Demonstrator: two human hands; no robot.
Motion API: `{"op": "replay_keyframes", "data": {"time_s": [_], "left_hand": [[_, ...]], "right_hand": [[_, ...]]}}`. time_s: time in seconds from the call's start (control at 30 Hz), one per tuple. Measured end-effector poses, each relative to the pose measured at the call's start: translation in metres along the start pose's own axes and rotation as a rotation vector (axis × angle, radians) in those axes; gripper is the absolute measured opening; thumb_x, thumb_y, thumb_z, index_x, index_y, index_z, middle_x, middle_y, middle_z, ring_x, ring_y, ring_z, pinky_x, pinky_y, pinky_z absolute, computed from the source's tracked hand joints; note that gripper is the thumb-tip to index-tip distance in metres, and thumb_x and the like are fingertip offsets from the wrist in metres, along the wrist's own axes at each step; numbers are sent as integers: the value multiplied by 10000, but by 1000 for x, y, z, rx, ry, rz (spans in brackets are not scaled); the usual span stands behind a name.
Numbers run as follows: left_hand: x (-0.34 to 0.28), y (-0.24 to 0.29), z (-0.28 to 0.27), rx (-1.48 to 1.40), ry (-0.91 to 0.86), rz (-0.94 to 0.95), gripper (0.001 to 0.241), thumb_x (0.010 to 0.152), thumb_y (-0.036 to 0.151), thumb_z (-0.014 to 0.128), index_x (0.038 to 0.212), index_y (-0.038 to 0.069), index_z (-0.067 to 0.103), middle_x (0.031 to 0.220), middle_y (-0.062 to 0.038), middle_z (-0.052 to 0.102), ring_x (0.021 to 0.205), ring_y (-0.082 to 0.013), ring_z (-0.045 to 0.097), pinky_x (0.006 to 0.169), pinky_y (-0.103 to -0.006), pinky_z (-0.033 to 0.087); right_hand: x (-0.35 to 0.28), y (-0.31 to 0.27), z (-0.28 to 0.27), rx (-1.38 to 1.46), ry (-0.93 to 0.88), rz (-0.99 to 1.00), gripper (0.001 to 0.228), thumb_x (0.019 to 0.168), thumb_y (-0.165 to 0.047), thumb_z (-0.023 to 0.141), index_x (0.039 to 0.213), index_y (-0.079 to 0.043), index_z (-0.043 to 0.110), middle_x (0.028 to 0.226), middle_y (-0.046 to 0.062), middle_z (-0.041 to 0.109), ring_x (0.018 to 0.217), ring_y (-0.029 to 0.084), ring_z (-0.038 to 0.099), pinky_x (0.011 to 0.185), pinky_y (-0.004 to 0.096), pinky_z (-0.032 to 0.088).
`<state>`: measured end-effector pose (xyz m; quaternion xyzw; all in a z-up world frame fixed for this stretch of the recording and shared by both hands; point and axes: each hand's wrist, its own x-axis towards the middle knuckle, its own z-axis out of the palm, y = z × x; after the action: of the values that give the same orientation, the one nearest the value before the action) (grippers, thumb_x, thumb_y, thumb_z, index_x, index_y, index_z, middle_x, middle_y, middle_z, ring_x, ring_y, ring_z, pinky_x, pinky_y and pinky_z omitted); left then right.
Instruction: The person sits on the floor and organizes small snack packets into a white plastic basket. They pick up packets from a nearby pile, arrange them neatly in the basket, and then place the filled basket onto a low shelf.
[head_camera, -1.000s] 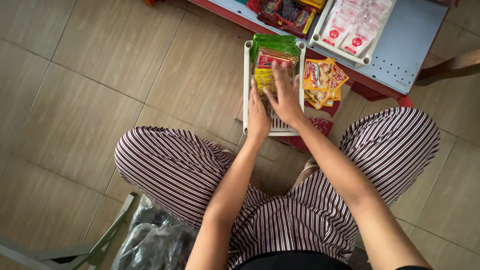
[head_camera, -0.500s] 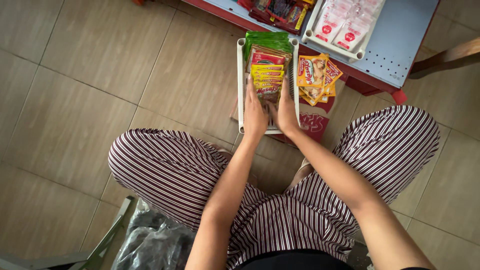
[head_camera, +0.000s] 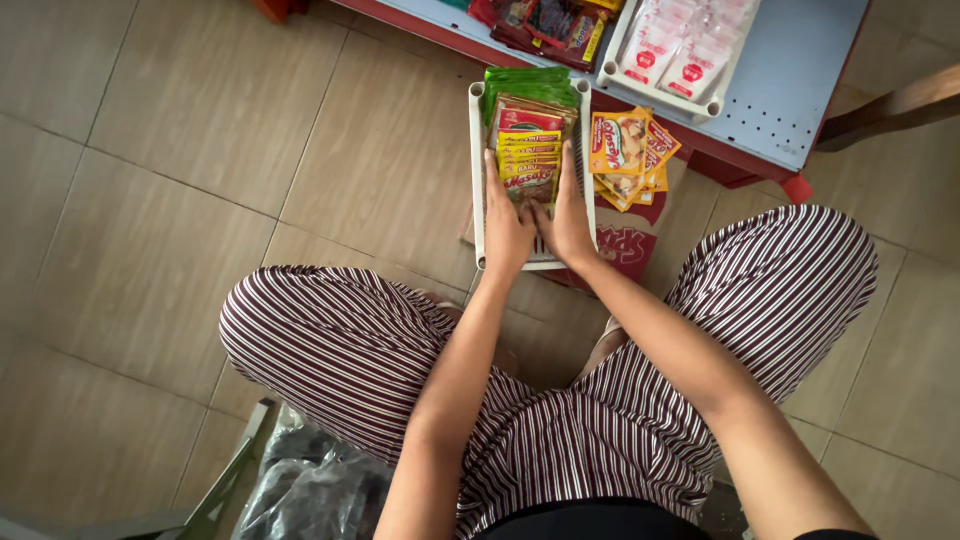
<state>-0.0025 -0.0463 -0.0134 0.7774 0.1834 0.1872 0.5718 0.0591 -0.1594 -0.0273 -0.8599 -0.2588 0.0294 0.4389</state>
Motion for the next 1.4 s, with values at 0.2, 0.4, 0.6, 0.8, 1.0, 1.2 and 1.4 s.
{"op": "replay_keyframes", "data": {"time_s": [0.2,0.4,0.6,0.8,1.0,1.2,1.4], "left_hand": [[5,-5,0,34,49,99,1003,793,-137,625,1612,-50,54,1645,-324,245,1525,-459,294,1269,-431,244],[8,13,-11,103,45,59,928,835,-74,672,1597,-58,143,1610,-304,315,1496,-432,346,1244,-421,288],[15,52,-27,77,81,164,752,966,-13,639,1596,-36,229,1604,-273,368,1488,-416,394,1214,-427,358],[10,72,-40,63,53,134,412,1027,74,617,1424,17,523,1537,-201,498,1416,-364,506,1161,-420,429],[5,68,-37,129,76,200,361,1012,71,635,1365,17,578,1472,-199,559,1419,-391,497,1170,-450,404],[1,78,-34,51,16,232,347,1004,73,634,1346,28,594,1400,-203,623,1396,-374,539,1201,-449,396],[-11,71,-12,-70,-81,37,437,923,174,767,1278,-17,599,1096,-150,718,962,-244,703,881,-349,545]], "right_hand": [[0,-6,-8,19,9,-31,1136,853,-33,813,1640,-13,-6,1697,283,180,1577,399,250,1291,417,247],[6,-6,-33,189,45,-52,1088,900,-46,791,1676,-41,27,1741,264,143,1625,356,210,1324,418,231],[40,27,-101,-259,250,154,564,958,-262,854,1411,-110,555,1450,120,561,1398,293,521,1206,405,447],[43,48,-104,-481,165,356,783,723,-410,946,1306,-69,550,1258,180,542,1180,383,509,936,518,478],[46,87,-109,-398,243,500,500,799,-274,885,1205,-105,647,1200,111,644,1164,298,595,949,533,456],[40,70,-143,125,390,409,280,954,-169,815,1164,-28,693,1108,107,761,1002,217,722,907,385,584],[11,-8,-101,884,72,390,342,846,-108,853,1135,-60,677,1102,24,742,1027,123,720,961,288,600]]}}
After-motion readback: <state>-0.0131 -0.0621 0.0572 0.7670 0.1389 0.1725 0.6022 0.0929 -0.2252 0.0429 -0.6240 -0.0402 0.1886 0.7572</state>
